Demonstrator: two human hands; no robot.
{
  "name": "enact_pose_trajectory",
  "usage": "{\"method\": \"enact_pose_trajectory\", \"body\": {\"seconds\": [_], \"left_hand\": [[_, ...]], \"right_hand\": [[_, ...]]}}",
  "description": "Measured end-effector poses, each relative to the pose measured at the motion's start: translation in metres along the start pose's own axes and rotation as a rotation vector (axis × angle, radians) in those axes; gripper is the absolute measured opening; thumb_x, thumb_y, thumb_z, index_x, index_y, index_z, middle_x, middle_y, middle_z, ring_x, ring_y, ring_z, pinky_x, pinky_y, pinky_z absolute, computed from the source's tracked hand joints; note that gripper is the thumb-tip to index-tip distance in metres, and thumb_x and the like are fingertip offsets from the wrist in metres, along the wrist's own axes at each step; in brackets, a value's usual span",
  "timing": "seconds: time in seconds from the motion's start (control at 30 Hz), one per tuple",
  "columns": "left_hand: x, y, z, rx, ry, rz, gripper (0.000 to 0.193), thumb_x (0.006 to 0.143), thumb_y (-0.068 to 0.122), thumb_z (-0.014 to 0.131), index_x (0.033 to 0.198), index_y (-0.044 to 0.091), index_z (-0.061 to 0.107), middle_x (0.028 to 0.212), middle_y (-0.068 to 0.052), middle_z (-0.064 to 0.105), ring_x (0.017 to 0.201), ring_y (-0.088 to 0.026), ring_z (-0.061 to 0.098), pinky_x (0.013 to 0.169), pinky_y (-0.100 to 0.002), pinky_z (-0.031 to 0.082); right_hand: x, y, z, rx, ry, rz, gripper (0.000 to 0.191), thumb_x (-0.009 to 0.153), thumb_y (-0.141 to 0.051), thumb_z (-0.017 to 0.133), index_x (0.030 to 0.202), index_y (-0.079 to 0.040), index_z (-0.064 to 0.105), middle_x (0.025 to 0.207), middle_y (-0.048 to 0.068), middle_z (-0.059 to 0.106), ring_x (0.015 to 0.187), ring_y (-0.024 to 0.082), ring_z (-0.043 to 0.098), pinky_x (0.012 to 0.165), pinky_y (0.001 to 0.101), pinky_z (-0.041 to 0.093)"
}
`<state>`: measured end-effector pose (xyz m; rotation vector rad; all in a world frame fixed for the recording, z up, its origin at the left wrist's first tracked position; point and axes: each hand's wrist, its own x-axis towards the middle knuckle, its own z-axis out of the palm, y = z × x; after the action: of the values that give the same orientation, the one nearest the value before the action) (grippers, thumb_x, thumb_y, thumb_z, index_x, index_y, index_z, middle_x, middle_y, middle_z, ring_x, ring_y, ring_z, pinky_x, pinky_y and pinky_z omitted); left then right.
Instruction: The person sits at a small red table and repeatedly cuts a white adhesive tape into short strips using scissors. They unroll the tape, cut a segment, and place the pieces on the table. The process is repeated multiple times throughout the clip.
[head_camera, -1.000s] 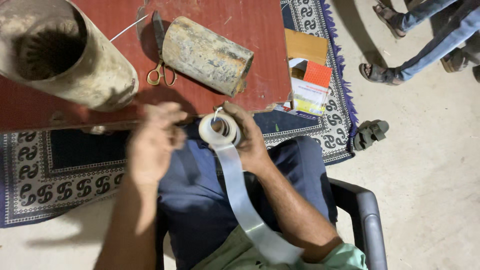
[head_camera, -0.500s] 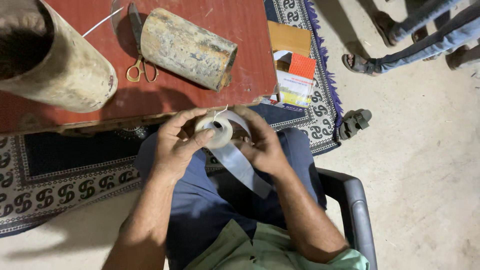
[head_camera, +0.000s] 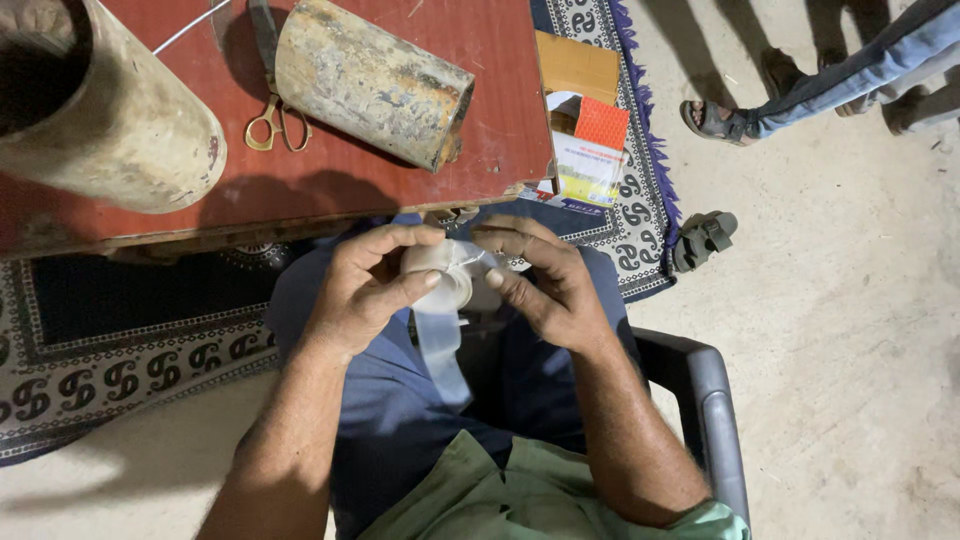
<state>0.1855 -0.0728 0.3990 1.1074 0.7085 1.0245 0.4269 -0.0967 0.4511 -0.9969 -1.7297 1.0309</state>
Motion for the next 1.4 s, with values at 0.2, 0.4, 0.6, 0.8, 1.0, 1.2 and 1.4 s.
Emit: {"method": "enact_pose_trajectory", "body": {"seconds": [0.2,0.4,0.6,0.8,1.0,1.2,1.4], "left_hand": [[-0.001,-0.001,0.002,0.008,-0.035,-0.018,0.039,0.09,0.01,0.077,0.126,-0.002,0.068,0.113,-0.006,0.073,0.104,-0.011,0.068,0.094,-0.027,0.055],[-0.002,0.003,0.008,0.039,-0.126,-0.075,0.049,0.086,0.012,0.08,0.131,-0.002,0.065,0.111,-0.006,0.073,0.1,-0.01,0.068,0.09,-0.027,0.057],[-0.002,0.006,0.009,0.16,-0.104,0.041,0.047,0.087,0.014,0.081,0.129,-0.002,0.067,0.114,-0.008,0.075,0.103,-0.011,0.069,0.091,-0.027,0.057],[-0.001,0.009,0.013,0.337,-0.067,0.136,0.044,0.083,0.016,0.086,0.121,0.0,0.071,0.11,-0.008,0.077,0.101,-0.012,0.072,0.089,-0.027,0.059],[-0.002,0.017,0.016,0.389,-0.071,0.24,0.039,0.082,0.018,0.088,0.114,0.001,0.072,0.106,-0.008,0.074,0.097,-0.015,0.071,0.085,-0.029,0.058],[-0.001,0.021,0.017,0.441,-0.061,0.374,0.03,0.086,0.015,0.085,0.111,0.003,0.074,0.107,-0.009,0.073,0.102,-0.019,0.071,0.089,-0.031,0.057],[0.001,0.025,0.022,0.54,-0.006,0.506,0.028,0.087,0.012,0.084,0.111,0.003,0.074,0.109,-0.009,0.074,0.107,-0.023,0.069,0.095,-0.035,0.056]], "right_hand": [[-0.001,-0.002,0.004,-0.062,-0.034,-0.053,0.021,0.096,-0.006,0.075,0.117,-0.002,0.072,0.114,0.012,0.072,0.104,0.023,0.071,0.089,0.0337,0.057],[-0.001,0.001,0.01,-0.043,0.073,-0.014,0.02,0.096,-0.003,0.075,0.116,-0.002,0.072,0.097,0.007,0.069,0.089,0.016,0.066,0.079,0.0285,0.054],[-0.001,-0.001,0.018,0.182,0.118,0.085,0.03,0.098,-0.002,0.072,0.127,-0.001,0.066,0.102,0.005,0.065,0.095,0.013,0.062,0.085,0.0263,0.053],[-0.008,0.005,0.012,0.106,0.063,0.038,0.019,0.098,-0.001,0.073,0.117,0.0,0.069,0.109,0.007,0.069,0.099,0.013,0.066,0.086,0.0276,0.056],[-0.016,0.013,0.012,0.113,0.091,0.086,0.015,0.098,-0.001,0.072,0.113,0.002,0.071,0.102,0.008,0.072,0.091,0.013,0.068,0.081,0.0268,0.056],[-0.023,0.017,0.02,0.321,0.182,0.13,0.013,0.098,-0.001,0.071,0.111,0.003,0.071,0.101,0.009,0.072,0.088,0.013,0.068,0.079,0.0269,0.057],[-0.026,0.01,0.029,0.212,0.285,0.051,0.005,0.096,0.002,0.073,0.101,0.002,0.071,0.106,0.011,0.07,0.088,0.014,0.069,0.077,0.0272,0.058]]}}
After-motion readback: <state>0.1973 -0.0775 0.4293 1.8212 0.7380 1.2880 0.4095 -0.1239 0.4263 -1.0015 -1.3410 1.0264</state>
